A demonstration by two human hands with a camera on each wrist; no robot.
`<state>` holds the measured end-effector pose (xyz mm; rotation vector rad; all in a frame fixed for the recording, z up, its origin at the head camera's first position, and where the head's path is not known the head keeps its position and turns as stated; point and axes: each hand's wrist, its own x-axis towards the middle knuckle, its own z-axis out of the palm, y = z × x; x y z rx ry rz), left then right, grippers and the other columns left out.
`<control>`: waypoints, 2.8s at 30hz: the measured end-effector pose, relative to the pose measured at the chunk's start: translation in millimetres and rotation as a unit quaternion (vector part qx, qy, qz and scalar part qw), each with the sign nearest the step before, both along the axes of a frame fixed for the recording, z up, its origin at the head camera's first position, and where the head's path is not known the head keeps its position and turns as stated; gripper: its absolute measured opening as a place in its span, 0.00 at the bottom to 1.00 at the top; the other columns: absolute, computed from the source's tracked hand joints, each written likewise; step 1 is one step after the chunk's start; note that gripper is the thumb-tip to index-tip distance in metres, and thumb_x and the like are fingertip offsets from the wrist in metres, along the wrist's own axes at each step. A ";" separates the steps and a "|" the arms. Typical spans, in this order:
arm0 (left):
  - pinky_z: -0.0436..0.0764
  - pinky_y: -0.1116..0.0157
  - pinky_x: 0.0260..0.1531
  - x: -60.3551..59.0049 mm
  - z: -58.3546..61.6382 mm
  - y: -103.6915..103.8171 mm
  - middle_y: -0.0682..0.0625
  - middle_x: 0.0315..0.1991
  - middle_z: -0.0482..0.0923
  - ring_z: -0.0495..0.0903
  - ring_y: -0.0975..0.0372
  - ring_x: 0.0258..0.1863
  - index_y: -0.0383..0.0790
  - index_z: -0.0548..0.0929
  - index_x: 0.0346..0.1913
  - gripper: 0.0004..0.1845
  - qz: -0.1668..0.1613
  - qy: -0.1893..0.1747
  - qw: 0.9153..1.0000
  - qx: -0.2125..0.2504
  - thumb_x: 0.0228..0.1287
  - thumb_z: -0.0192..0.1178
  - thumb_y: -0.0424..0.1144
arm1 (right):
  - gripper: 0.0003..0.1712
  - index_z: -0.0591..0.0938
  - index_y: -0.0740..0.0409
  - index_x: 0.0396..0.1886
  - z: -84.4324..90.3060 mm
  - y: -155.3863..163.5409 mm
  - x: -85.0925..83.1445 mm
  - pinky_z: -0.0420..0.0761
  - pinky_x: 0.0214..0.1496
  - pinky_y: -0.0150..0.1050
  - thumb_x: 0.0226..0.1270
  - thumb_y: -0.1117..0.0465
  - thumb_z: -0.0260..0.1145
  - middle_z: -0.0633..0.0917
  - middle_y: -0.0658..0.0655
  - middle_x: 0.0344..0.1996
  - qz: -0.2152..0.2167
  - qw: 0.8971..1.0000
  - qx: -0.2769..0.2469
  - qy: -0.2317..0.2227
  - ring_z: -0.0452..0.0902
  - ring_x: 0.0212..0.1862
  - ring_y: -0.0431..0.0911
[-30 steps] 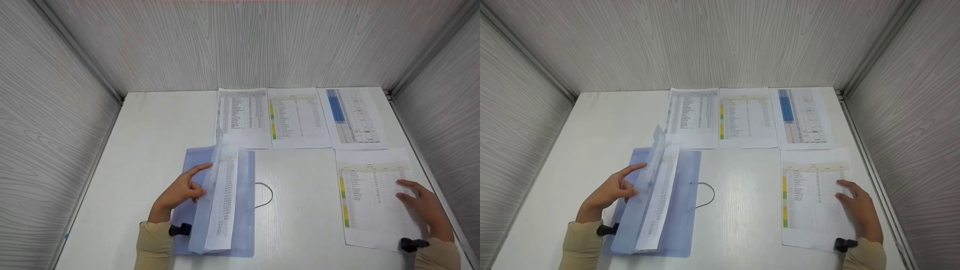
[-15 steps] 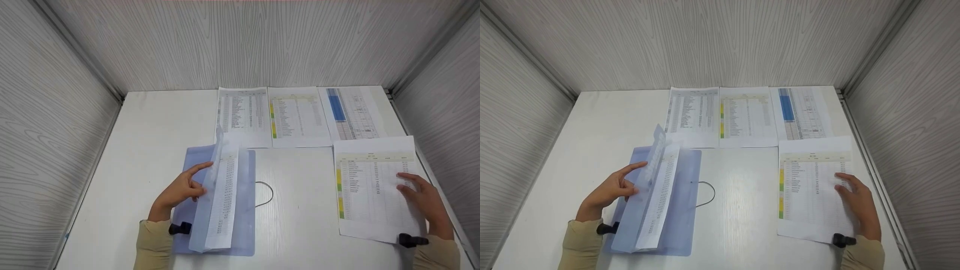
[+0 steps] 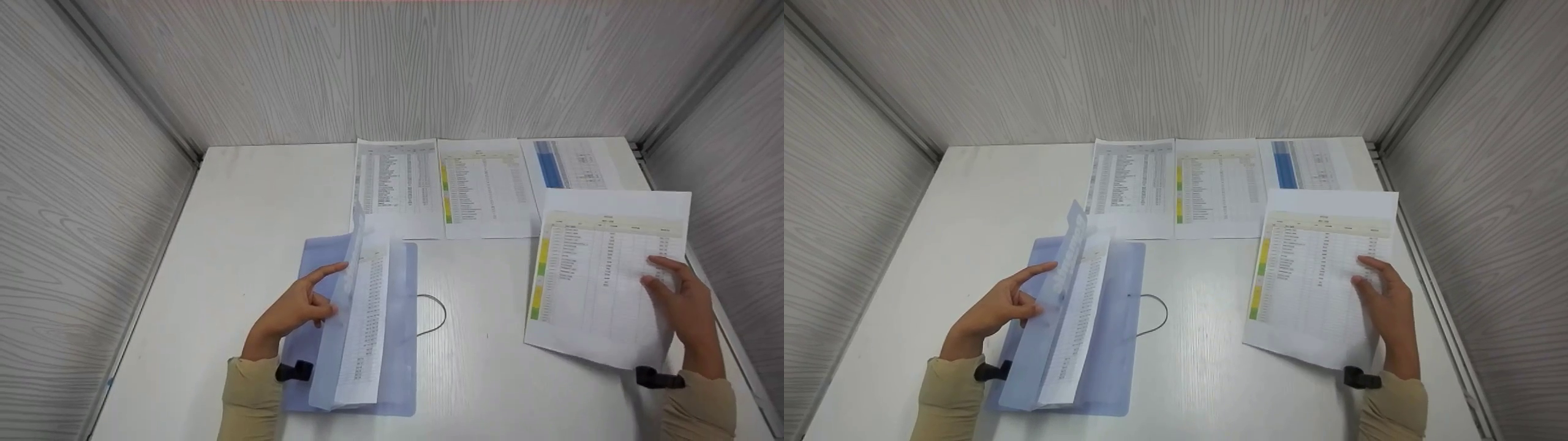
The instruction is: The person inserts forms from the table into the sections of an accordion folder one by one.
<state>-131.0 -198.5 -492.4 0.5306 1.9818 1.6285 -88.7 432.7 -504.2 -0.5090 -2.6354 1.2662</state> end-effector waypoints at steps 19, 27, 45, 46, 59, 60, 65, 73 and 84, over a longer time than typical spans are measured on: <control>0.73 0.71 0.21 1.0 -0.6 1.5 0.55 0.11 0.66 0.68 0.68 0.13 0.40 0.54 0.75 0.42 0.005 -0.030 0.999 0.028 0.60 0.59 0.26 | 0.30 0.66 0.43 0.71 21.5 -64.9 -25.5 0.79 0.31 0.31 0.71 0.48 0.57 0.62 0.64 0.72 0.013 0.997 -0.070 -0.025 0.79 0.33 0.33; 0.73 0.71 0.22 2.0 -0.3 0.8 0.58 0.12 0.65 0.68 0.68 0.14 0.39 0.54 0.75 0.41 0.005 -0.023 0.999 0.026 0.60 0.60 0.28 | 0.30 0.67 0.46 0.71 24.4 -88.1 -31.4 0.80 0.31 0.31 0.71 0.51 0.58 0.68 0.64 0.67 0.043 0.994 -0.096 -0.016 0.81 0.32 0.34; 0.71 0.71 0.22 2.3 1.7 -0.2 0.58 0.11 0.63 0.66 0.68 0.14 0.39 0.54 0.75 0.41 0.006 -0.009 1.000 0.017 0.61 0.60 0.28 | 0.32 0.64 0.50 0.72 13.8 -142.4 -39.3 0.81 0.36 0.32 0.71 0.53 0.59 0.61 0.61 0.72 0.130 0.980 -0.147 -0.028 0.80 0.39 0.38; 0.71 0.71 0.21 2.3 1.8 -0.3 0.59 0.11 0.64 0.66 0.68 0.14 0.39 0.54 0.75 0.41 0.005 -0.007 1.000 0.016 0.61 0.60 0.28 | 0.32 0.64 0.50 0.72 13.2 -145.1 -39.1 0.81 0.36 0.32 0.71 0.53 0.59 0.61 0.60 0.72 0.133 0.979 -0.151 -0.027 0.80 0.39 0.38; 0.72 0.71 0.21 2.9 4.7 -0.4 0.54 0.11 0.66 0.68 0.67 0.13 0.40 0.56 0.75 0.41 0.013 0.001 1.000 -0.002 0.58 0.58 0.26 | 0.31 0.66 0.52 0.70 1.1 -175.0 -35.9 0.78 0.43 0.32 0.69 0.54 0.61 0.58 0.56 0.74 0.175 0.970 -0.168 -0.033 0.72 0.54 0.46; 0.72 0.71 0.21 2.9 4.7 -0.2 0.52 0.11 0.66 0.68 0.67 0.13 0.40 0.56 0.75 0.41 0.014 0.001 1.000 -0.003 0.58 0.58 0.26 | 0.31 0.66 0.52 0.70 0.2 -177.3 -35.7 0.77 0.45 0.31 0.69 0.54 0.61 0.58 0.56 0.74 0.176 0.969 -0.166 -0.036 0.71 0.57 0.47; 0.72 0.71 0.20 2.9 4.3 0.3 0.54 0.12 0.65 0.68 0.67 0.13 0.41 0.57 0.74 0.41 0.015 0.003 1.000 -0.008 0.58 0.59 0.26 | 0.30 0.66 0.52 0.69 -4.3 -187.7 -34.6 0.71 0.53 0.32 0.69 0.57 0.61 0.58 0.55 0.75 0.187 0.967 -0.167 -0.048 0.61 0.68 0.51; 0.72 0.70 0.21 3.0 5.5 0.7 0.56 0.11 0.63 0.67 0.67 0.13 0.41 0.56 0.75 0.41 0.017 -0.009 1.000 0.009 0.59 0.59 0.26 | 0.28 0.67 0.51 0.68 -12.5 -202.4 -32.6 0.71 0.55 0.44 0.69 0.61 0.60 0.59 0.57 0.74 0.190 0.966 -0.164 -0.057 0.66 0.63 0.52; 0.72 0.71 0.21 2.7 3.6 0.4 0.57 0.11 0.64 0.66 0.67 0.13 0.41 0.55 0.75 0.41 0.012 -0.003 1.000 0.003 0.59 0.59 0.26 | 0.28 0.68 0.50 0.67 -22.3 -223.4 -28.2 0.68 0.62 0.49 0.69 0.63 0.60 0.61 0.56 0.73 0.185 0.964 -0.182 -0.053 0.63 0.66 0.51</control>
